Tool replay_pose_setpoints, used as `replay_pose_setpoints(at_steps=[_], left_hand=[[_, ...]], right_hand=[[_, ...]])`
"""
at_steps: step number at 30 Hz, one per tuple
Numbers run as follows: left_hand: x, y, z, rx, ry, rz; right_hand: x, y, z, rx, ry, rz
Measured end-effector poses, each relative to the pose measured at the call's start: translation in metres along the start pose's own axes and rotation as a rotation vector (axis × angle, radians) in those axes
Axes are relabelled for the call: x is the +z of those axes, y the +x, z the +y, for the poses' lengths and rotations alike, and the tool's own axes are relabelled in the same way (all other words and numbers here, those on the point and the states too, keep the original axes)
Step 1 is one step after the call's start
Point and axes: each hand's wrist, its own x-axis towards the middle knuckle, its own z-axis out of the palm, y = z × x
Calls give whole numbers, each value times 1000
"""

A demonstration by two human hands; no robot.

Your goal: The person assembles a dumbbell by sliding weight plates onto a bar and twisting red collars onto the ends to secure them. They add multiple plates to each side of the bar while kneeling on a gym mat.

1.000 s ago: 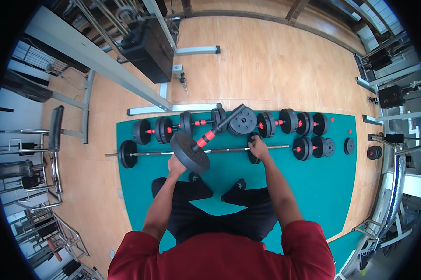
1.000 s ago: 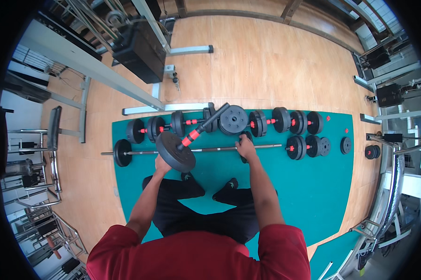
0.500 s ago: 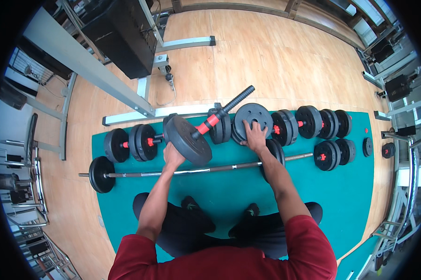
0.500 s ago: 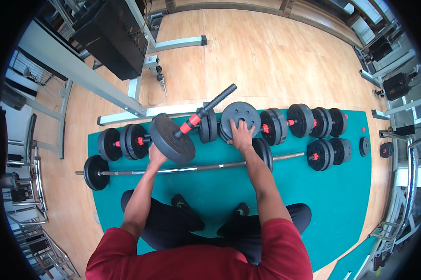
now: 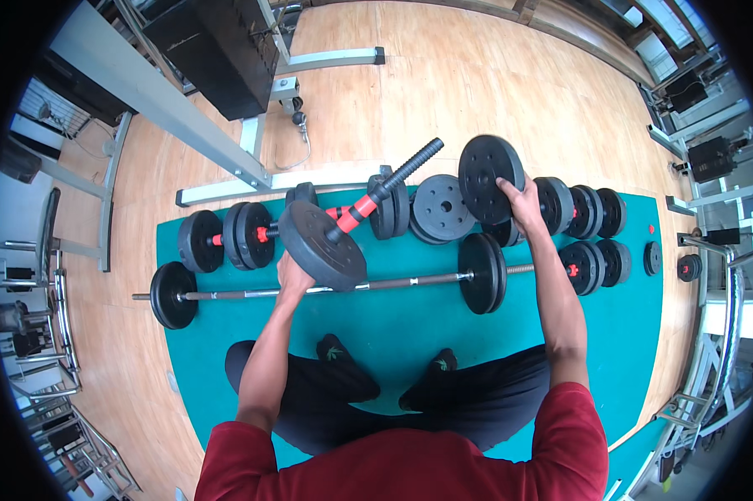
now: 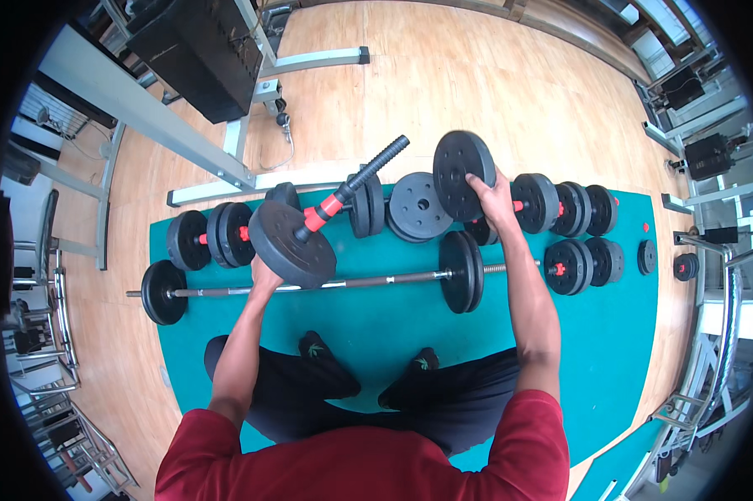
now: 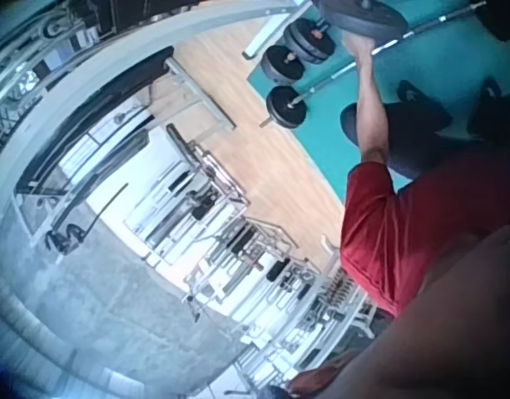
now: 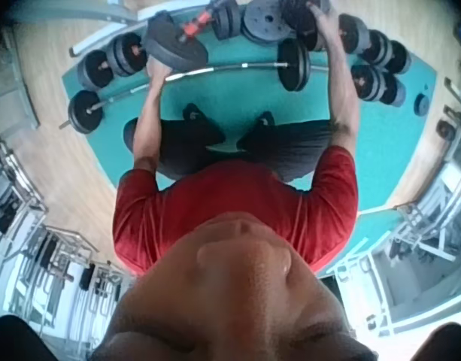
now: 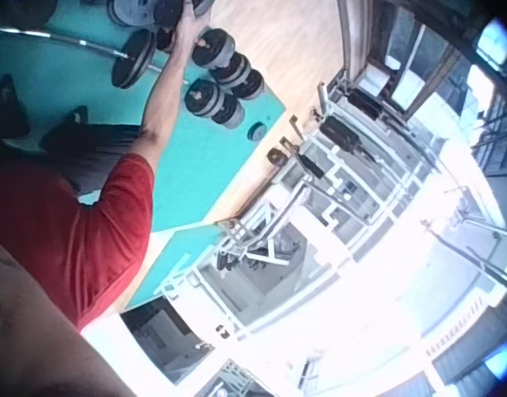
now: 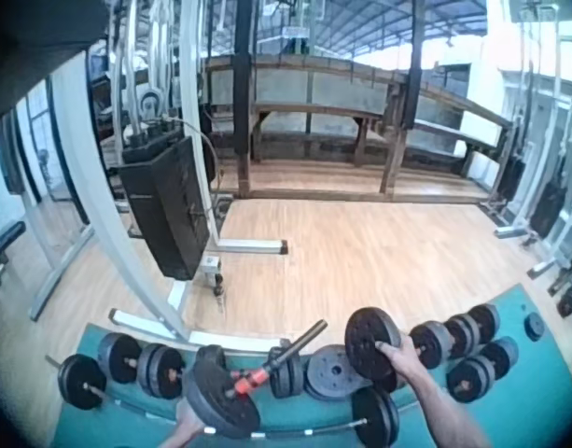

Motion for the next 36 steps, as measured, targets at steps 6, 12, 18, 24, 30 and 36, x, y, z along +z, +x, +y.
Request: replay_pose_setpoints(at_steps=[6, 12, 18, 24, 30, 36], left_hand=[[10, -9, 7, 82, 12, -9], [20, -12, 24, 72, -36, -23], [12, -17, 24, 41, -26, -77], [25, -19, 4, 69, -62, -42], [22, -19, 7, 54, -81, -90], [23, -17, 18, 78, -109, -93]], right_hand=[[18, -20, -100, -170, -129, -27], [57, -45, -140, -492, -706, -184], [56, -31, -123, -463, -698, -153], [53, -31, -109, -402, -644, -75], [60, -33, -119, -381, -602, -52], [57, -26, -128, -396, -339, -107]])
